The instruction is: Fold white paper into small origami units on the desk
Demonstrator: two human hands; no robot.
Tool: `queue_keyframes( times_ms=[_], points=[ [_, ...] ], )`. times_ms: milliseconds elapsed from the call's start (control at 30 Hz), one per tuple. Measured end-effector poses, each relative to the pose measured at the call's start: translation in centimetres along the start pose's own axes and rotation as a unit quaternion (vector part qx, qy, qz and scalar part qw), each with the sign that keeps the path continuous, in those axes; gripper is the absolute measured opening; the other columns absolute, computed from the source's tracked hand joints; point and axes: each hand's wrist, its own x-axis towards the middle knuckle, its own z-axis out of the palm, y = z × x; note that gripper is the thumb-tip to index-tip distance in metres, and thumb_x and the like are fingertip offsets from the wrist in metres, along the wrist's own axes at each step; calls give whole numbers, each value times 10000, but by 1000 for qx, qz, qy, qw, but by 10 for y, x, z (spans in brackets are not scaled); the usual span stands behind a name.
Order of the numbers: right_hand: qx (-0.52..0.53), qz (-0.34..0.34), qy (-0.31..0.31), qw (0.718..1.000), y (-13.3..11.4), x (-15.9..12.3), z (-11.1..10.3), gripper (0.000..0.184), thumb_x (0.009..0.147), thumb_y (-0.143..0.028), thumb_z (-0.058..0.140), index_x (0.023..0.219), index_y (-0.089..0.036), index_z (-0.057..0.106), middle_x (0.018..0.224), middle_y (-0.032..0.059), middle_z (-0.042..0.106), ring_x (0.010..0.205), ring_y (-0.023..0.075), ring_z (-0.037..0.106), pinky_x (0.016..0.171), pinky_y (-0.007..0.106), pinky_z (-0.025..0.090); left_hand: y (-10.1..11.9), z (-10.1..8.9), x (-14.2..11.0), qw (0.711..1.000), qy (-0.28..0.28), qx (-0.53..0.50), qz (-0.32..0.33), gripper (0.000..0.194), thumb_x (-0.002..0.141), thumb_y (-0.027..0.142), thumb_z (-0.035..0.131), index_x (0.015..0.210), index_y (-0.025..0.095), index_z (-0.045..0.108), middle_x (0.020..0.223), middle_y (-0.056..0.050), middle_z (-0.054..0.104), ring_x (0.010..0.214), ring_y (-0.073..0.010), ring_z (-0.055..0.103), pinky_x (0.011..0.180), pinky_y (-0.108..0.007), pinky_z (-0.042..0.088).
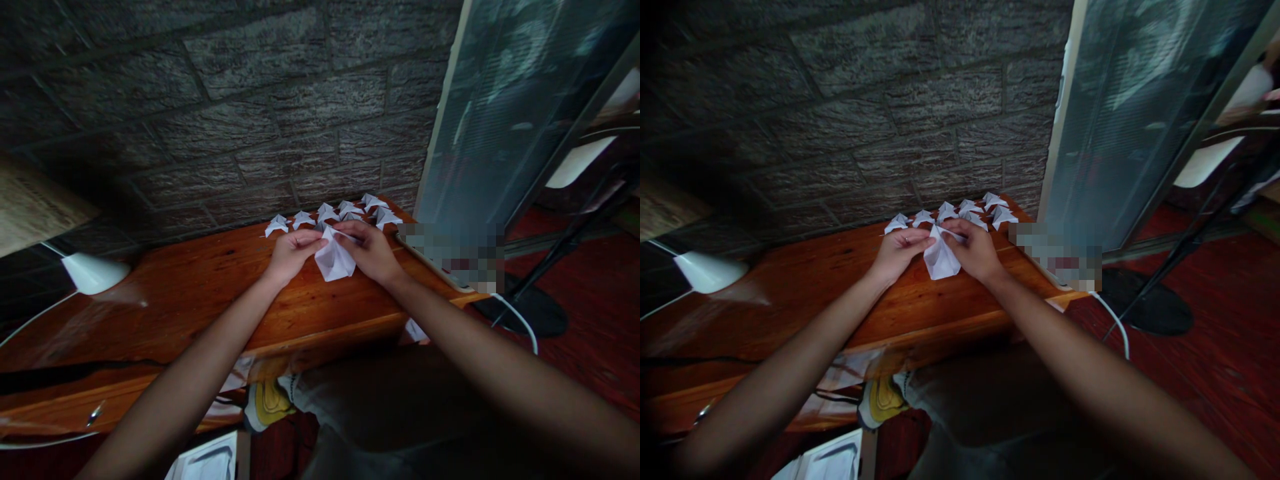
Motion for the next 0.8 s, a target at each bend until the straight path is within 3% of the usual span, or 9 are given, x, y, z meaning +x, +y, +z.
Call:
queue_keyframes(
  times_ms=[300,500,800],
  points=[
    [18,41,-8,999,-3,-1,-1,294,791,-432,759,952,-195,694,965,60,769,892,200,720,851,337,562,6,3,-3,1000,5,7,24,376,549,411,923,782,175,746,833,-45,763,779,-184,683,814,-359,532],
    [27,25,-4,999,-5,0,1,332,769,-474,780,933,-197,699,928,54,769,859,198,714,837,339,559,8,2,-4,999,3,40,25,432,639,570,848,760,165,756,765,-30,728,701,-149,606,701,-283,467],
    [70,62,7,996,-10,-2,3,355,729,-491,811,893,-190,718,953,54,769,871,191,706,789,311,563,4,2,-2,998,-1,45,37,444,640,589,841,712,166,727,697,-10,681,652,-131,555,640,-260,430]
  ],
)
